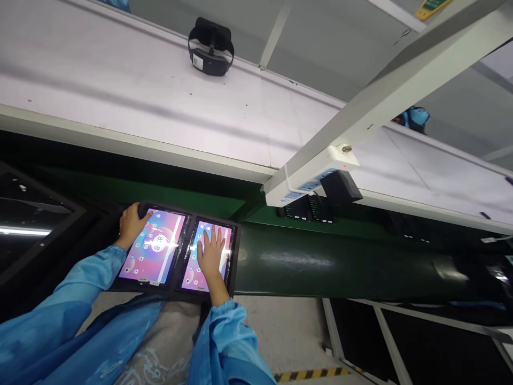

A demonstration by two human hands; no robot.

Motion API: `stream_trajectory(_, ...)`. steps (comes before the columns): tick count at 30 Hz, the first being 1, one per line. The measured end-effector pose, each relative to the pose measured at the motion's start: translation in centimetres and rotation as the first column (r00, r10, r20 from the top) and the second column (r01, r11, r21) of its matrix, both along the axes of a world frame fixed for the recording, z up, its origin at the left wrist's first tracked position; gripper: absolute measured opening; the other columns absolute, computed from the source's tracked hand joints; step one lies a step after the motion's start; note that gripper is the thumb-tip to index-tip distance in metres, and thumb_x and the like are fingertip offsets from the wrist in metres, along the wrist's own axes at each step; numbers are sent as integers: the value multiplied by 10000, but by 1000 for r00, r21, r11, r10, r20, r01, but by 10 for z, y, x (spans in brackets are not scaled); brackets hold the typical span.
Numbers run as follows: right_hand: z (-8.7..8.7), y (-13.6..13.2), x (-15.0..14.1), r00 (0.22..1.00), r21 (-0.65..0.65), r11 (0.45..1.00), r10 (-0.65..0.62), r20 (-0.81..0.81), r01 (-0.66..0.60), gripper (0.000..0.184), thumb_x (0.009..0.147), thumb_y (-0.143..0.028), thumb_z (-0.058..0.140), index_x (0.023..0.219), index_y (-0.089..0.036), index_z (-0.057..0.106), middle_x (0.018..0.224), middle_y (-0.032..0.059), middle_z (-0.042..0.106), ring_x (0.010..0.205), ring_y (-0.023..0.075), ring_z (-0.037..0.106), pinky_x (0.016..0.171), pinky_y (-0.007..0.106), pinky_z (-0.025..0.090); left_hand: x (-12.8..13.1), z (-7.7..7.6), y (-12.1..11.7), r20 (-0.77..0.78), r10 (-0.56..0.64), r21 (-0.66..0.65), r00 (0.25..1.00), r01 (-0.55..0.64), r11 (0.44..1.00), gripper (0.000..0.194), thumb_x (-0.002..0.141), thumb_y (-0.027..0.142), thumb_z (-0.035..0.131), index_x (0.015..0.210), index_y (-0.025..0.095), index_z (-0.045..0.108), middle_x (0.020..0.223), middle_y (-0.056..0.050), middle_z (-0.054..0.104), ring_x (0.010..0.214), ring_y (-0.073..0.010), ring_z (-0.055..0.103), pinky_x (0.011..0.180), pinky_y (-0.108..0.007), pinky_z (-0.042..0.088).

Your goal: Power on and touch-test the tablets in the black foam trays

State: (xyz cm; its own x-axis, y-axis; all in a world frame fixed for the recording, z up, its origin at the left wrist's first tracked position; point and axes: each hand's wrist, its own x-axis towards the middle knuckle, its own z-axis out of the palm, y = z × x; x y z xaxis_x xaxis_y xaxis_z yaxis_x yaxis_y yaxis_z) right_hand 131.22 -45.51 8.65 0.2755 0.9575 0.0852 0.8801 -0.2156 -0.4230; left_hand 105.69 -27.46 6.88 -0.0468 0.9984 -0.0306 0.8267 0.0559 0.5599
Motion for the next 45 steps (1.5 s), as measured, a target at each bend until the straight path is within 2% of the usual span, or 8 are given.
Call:
stream_trajectory(5, 7, 39, -9, 1000, -59, 998, -21, -22, 20, 446, 997, -310, 401, 1411, -193, 516, 1615, 116, 284, 1515, 366, 103, 1149, 667, 188, -1, 0, -1, 64, 6, 13, 998, -7, 1000, 554, 932, 495, 410, 1311, 116, 548, 1246, -209, 614, 1235, -369, 510, 1042, -502, 392)
stream_trajectory(8, 3, 38, -8, 1000, -91, 996, -11, -2, 11, 435, 994, -304, 405, 1397, -206, 536, 1623, 101, 271, 1516, 372, 94, 1142, 680, 188, -5, 0, -2, 110, -7, 19, 994, 5, 1000, 548, 962, 467, 322, 1324, 129, 555, 1282, -188, 609, 1245, -340, 512, 1054, -472, 401)
stream_trajectory(16, -8, 24, -4, 999, -77, 996, -35, -10, 34, 478, 996, -385, 416, 1450, -249, 474, 1627, 101, 256, 1517, 385, 59, 1128, 693, 193, -5, -2, -5, 174, 3, 29, 985, -8, 1000, 530, 939, 454, 377, 1324, 142, 567, 1277, -174, 613, 1255, -348, 502, 1075, -502, 399)
stream_trajectory(21, -16, -8, 27, 946, 38, 948, -311, -93, 316, 578, 982, -470, 362, 1452, -145, 447, 1573, 173, 343, 1499, 385, 150, 1143, 652, 185, -10, -8, -3, 223, 10, 25, 975, -15, 1000, 533, 931, 454, 385, 1323, 141, 563, 1317, -169, 579, 1272, -323, 501, 1105, -475, 394)
stream_trajectory(27, -36, -54, 73, 740, -88, 832, -532, -412, 548, 783, 923, -588, 417, 1513, -81, 326, 1451, 237, 497, 1294, 338, 533, 1004, 445, 452, -28, -17, -4, 386, 127, -180, 914, -60, 982, 608, 897, 530, 466, 1393, 182, 510, 1419, -152, 532, 1337, -323, 477, 1138, -486, 381)
stream_trajectory(32, -37, -54, 79, 672, -192, 811, -570, -473, 553, 781, 886, -582, 495, 1505, -120, 377, 1391, 205, 574, 1209, 339, 611, 959, 443, 494, -50, -23, -28, 349, 157, -328, 924, -37, 944, 687, 914, 589, 417, 1453, 164, 439, 1472, -155, 494, 1362, -346, 452, 1140, -534, 365)
stream_trajectory(37, -34, -51, 86, 696, -163, 869, -476, -537, 468, 708, 888, -485, 514, 1506, -163, 386, 1352, 164, 617, 1157, 298, 647, 930, 421, 519, -66, -23, -66, 313, 165, -375, 935, -37, 926, 725, 925, 599, 375, 1477, 129, 389, 1541, -157, 406, 1418, -346, 371, 1178, -534, 288)
stream_trajectory(45, -46, -105, 69, 751, -158, 907, -413, -516, 390, 761, 867, -444, 543, 1535, -171, 302, 1446, 137, 540, 1286, 272, 558, 1044, 434, 458, -82, -22, -111, 210, -58, -221, 976, 105, 970, 767, 882, 635, 406, 1489, 168, 356, 1514, -158, 431, 1400, -325, 406, 1165, -511, 336)
